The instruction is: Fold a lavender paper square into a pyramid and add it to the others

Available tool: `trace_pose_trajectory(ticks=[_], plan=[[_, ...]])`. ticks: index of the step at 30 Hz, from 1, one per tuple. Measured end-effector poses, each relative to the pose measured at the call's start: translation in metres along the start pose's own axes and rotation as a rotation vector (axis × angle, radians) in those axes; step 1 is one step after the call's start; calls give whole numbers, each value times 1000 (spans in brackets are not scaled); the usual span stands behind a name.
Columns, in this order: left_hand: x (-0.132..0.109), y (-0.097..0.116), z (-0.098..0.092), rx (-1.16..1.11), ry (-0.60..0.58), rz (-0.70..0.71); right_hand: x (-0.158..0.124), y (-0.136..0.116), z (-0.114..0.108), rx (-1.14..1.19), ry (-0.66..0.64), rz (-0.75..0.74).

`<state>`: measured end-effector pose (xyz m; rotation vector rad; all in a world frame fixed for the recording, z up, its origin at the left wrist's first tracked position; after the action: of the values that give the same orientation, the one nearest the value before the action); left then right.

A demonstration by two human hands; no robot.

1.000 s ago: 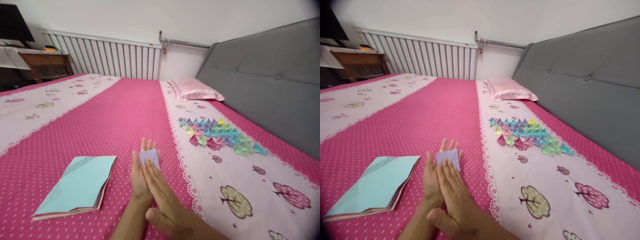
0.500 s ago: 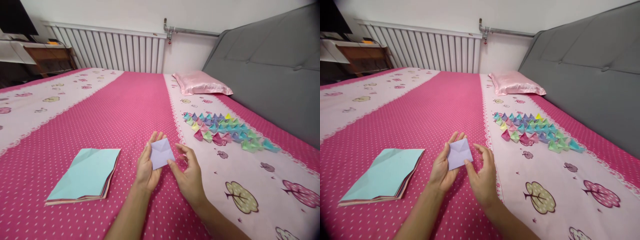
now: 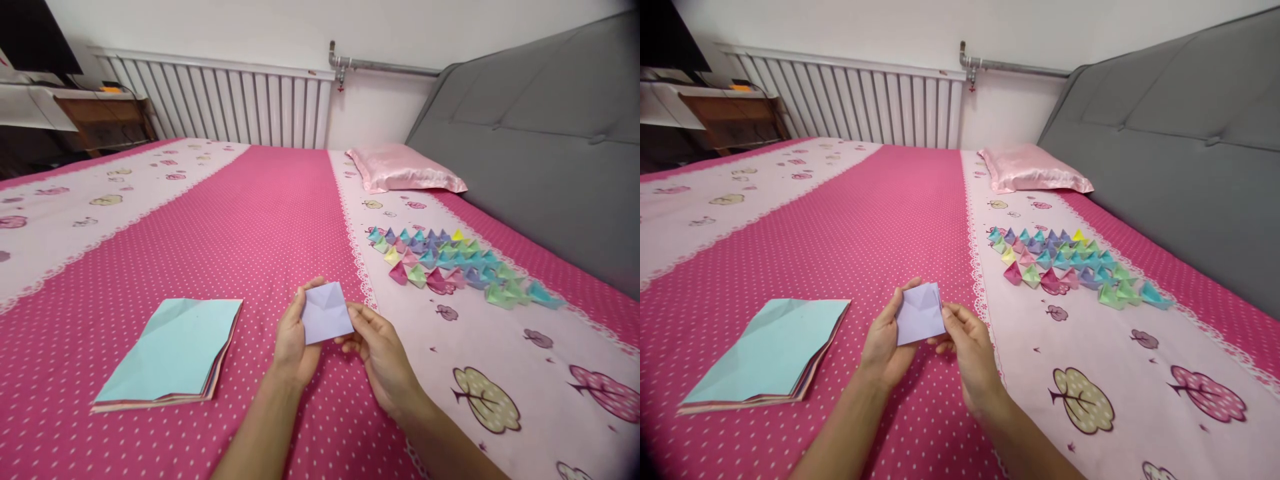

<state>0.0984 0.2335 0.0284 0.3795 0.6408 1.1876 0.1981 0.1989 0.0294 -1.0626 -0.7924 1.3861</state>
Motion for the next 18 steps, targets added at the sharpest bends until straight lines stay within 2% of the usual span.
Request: trace_pose_trajectory(ticks=[5, 9, 11, 14, 16, 18], plan=[[1, -4, 1, -23, -6, -45, 0, -3, 3, 48, -45, 16], [0, -11, 2, 4, 27, -133, -2, -8, 9, 26, -130, -29], [0, -13, 2, 42, 33, -127, -1, -10, 10, 9, -143, -59], [0, -8, 4, 149, -21, 2, 2, -14, 3, -13, -97, -106], [-1, -2, 6, 235, -91, 133, 6, -17, -7, -20, -13, -144], [-2, -1, 11, 329, -184, 202, 10, -20, -19, -24, 80, -194]])
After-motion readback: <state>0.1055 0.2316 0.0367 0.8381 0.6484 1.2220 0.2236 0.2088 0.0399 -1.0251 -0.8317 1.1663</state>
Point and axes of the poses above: each hand's wrist, its own x-axis towards the middle knuckle, its own z-axis out of the palm, y = z × x, the point moved 6 cm from there along x, towards the middle knuckle, and after that the axes turned 2 degrees about -y, right-handed, at the moved point
